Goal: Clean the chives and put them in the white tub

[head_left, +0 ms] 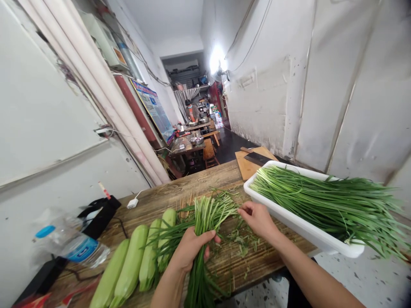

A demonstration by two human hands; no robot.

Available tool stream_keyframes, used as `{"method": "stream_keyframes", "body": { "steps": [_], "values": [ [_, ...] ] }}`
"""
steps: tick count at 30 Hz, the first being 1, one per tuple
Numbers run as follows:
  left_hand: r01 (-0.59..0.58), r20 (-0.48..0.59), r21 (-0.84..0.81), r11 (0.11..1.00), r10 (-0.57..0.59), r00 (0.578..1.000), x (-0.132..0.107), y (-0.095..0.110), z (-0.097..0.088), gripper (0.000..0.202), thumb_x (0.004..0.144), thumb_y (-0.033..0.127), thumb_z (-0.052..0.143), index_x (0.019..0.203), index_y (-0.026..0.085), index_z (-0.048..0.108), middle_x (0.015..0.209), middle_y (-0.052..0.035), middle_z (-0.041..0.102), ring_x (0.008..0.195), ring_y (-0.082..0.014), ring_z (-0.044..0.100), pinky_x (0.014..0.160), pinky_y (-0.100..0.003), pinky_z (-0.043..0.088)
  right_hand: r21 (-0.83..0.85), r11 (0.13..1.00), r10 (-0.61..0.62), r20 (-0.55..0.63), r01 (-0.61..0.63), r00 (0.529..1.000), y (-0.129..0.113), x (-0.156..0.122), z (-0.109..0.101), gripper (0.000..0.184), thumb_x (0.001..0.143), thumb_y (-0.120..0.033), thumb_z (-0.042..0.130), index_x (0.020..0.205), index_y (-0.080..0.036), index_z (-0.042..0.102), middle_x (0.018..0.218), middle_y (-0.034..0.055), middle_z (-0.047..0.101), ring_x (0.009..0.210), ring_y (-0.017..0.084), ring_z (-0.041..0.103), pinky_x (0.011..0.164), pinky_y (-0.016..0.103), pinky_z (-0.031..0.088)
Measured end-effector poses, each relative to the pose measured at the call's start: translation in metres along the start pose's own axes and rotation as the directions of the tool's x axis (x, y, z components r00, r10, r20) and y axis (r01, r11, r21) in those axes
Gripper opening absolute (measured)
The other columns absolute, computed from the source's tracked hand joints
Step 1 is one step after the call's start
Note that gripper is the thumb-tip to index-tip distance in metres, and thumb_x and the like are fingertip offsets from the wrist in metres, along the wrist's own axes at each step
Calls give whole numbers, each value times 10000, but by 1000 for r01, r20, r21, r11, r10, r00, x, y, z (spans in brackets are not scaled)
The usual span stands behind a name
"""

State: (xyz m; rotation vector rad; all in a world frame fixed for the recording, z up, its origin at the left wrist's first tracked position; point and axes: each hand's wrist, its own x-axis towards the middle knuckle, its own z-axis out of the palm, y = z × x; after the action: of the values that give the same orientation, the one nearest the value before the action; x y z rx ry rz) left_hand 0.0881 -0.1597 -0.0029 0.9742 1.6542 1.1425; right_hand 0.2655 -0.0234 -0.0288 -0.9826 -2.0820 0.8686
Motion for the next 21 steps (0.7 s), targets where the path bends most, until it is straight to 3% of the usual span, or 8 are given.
{"method": "stream_keyframes", "body": {
  "steps": [3, 7, 9, 12, 14, 16, 19, 21],
  "values": [
    [-11, -3, 12, 1000, 11, 1000, 0, -1, -1, 313, 658, 403, 690, 625, 95, 650, 642, -84, 693, 331, -66, 441, 346, -197, 336, -262, 964, -68, -35, 57, 997, 2, -1, -7, 204, 875, -235, 480, 817, -137, 650, 750, 76, 640, 693, 209, 588, 638, 291, 420],
    [-5, 8, 58, 998, 5, 1000, 0, 2, 3, 274, 655, 372, 680, 599, 110, 619, 570, -51, 658, 316, -70, 428, 336, -198, 323, -309, 865, -390, 80, 395, 917, -11, -9, -7, 308, 895, -239, 495, 1181, -154, 568, 1080, 128, 627, 959, 233, 589, 809, 317, 460],
    [-17, 20, 79, 997, 15, 1000, 0, 4, 4, 266, 663, 364, 670, 591, 113, 619, 562, -43, 650, 319, -71, 430, 341, -197, 320, -286, 801, -483, 208, 525, 851, -17, -11, -3, 240, 885, -240, 524, 1091, -166, 622, 1020, 115, 645, 951, 233, 582, 810, 321, 462],
    [-28, 12, 102, 994, 27, 1000, -1, 8, 3, 274, 667, 366, 666, 576, 110, 624, 539, -32, 634, 323, -68, 428, 359, -197, 319, -233, 793, -486, 317, 564, 814, -19, -10, 3, 170, 880, -234, 533, 862, -159, 685, 840, 100, 662, 846, 231, 584, 741, 325, 459],
    [-28, 13, 98, 995, 27, 1000, -3, 11, 3, 292, 662, 380, 675, 559, 112, 620, 477, -8, 588, 319, -64, 409, 369, -196, 311, -75, 860, -462, 303, 504, 833, -16, -8, 6, 194, 878, -240, 539, 799, -162, 698, 760, 77, 659, 790, 209, 583, 721, 309, 449],
    [-32, 37, 71, 997, 29, 999, -6, 13, 3, 319, 650, 406, 691, 539, 118, 607, 427, 18, 534, 316, -57, 382, 372, -193, 295, 182, 931, -353, 242, 315, 904, -11, -6, 7, 189, 850, -283, 583, 764, -162, 699, 689, 41, 640, 691, 170, 568, 662, 275, 441],
    [-36, 54, 35, 999, 34, 998, -9, 14, 3, 361, 640, 449, 700, 523, 128, 584, 441, 21, 531, 319, -49, 361, 378, -196, 287, 474, 880, -50, 123, -14, 991, -5, -3, 3, 293, 814, -394, 606, 651, -152, 625, 526, -29, 498, 484, 105, 427, 487, 228, 358],
    [-36, 30, 54, 998, 34, 999, -9, 14, 4, 370, 646, 458, 698, 519, 132, 578, 463, 9, 555, 322, -49, 363, 387, -202, 296, 486, 874, 12, 16, -18, 1000, -6, -2, -4, 372, 826, -429, 580, 571, -161, 542, 484, -53, 392, 458, 91, 344, 459, 225, 306]
  ]
}}
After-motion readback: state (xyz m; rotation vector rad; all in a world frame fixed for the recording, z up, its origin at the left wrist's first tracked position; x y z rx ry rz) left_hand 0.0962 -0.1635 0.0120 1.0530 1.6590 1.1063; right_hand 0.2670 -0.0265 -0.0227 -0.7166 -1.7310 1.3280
